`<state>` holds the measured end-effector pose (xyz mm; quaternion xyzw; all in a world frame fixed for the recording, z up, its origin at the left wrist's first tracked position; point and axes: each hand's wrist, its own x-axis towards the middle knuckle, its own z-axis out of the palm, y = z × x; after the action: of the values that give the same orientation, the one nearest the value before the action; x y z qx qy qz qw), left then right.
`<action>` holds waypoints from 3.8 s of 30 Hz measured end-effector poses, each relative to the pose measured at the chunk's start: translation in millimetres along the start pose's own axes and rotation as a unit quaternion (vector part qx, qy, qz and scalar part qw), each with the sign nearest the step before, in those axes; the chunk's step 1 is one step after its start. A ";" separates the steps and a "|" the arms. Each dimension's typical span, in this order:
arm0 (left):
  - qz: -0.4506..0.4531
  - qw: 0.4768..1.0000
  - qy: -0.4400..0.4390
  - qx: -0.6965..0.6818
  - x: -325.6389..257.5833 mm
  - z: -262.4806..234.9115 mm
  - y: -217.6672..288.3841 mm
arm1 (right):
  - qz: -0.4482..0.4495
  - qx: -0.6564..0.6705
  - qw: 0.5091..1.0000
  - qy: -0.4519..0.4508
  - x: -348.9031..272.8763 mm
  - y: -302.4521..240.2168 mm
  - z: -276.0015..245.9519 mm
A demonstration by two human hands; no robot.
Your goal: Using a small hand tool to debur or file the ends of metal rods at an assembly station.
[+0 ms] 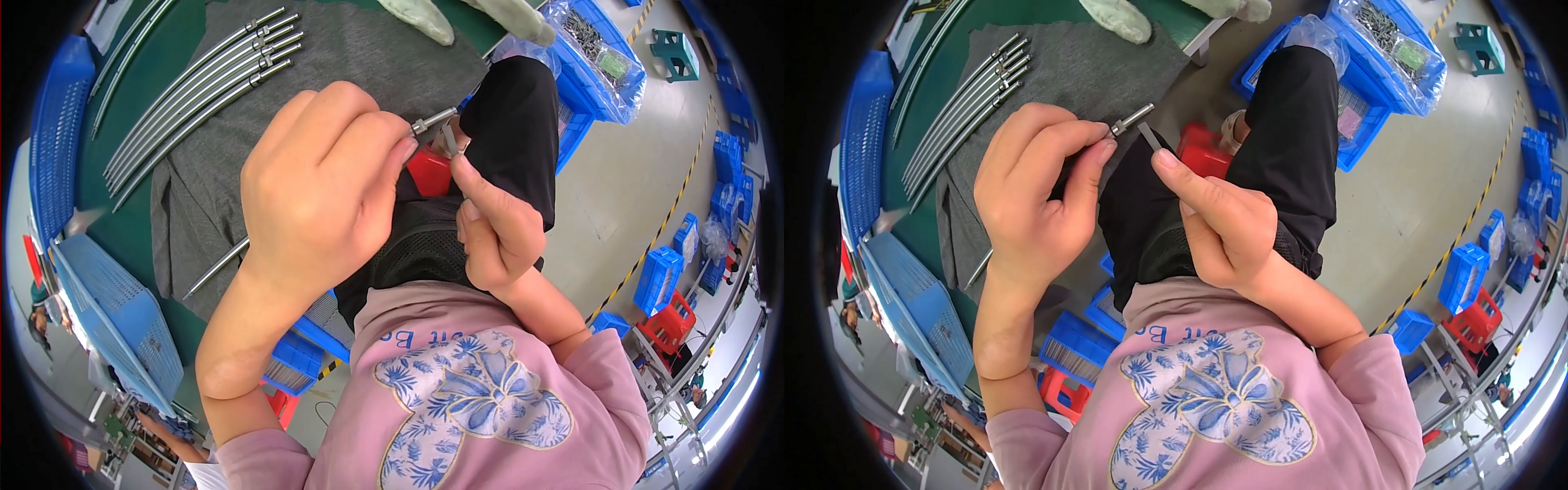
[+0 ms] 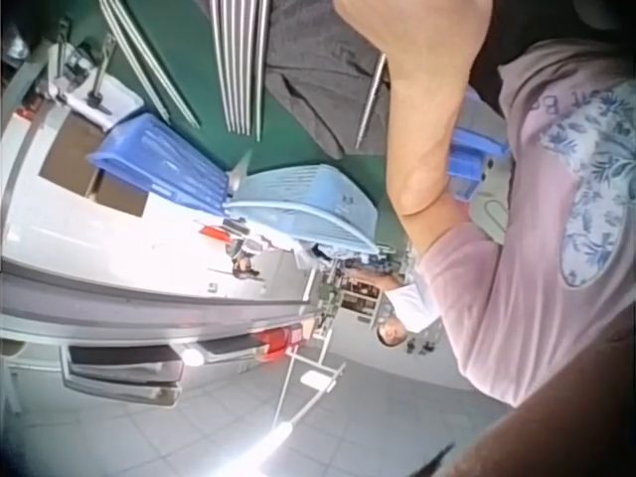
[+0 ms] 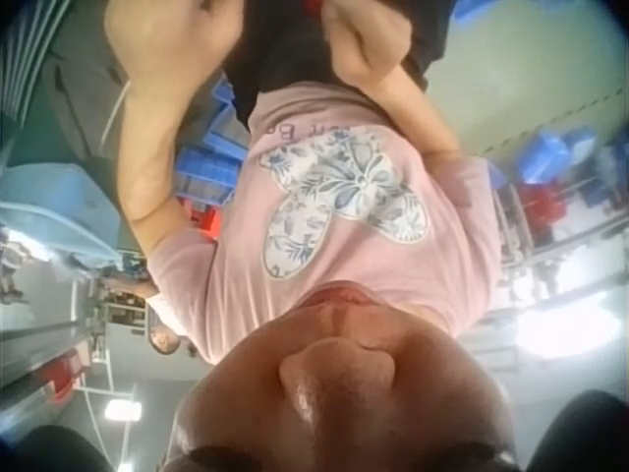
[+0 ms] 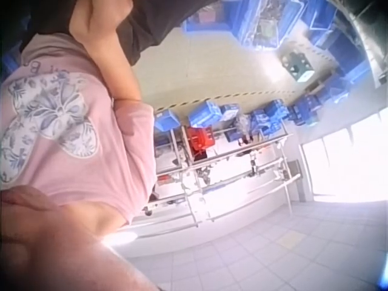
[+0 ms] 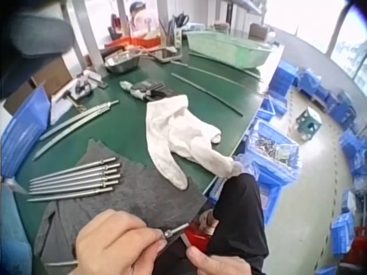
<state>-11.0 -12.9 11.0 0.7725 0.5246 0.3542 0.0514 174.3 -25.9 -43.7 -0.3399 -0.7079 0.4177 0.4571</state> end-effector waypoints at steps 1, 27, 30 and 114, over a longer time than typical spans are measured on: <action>0.000 1.000 0.000 0.000 0.0 -0.3 0.2 | 0.002 -0.008 1.000 -0.001 -0.2 -0.5 0.0; -0.027 0.998 0.044 -0.036 -3.8 8.2 0.3 | 0.088 -0.113 0.984 -0.110 31.8 -51.9 -14.2; -0.021 0.999 0.037 -0.032 -3.8 7.8 0.9 | 0.074 -0.143 0.979 -0.127 34.9 -52.6 -14.1; -0.019 1.000 0.015 -0.019 -0.6 6.5 0.3 | -0.028 -0.113 0.992 -0.058 33.4 -22.0 -1.1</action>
<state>-6.9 -11.6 6.0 0.7556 0.5333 0.3747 0.0655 161.4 -5.9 -11.5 -0.3447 -0.7850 0.3411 0.3854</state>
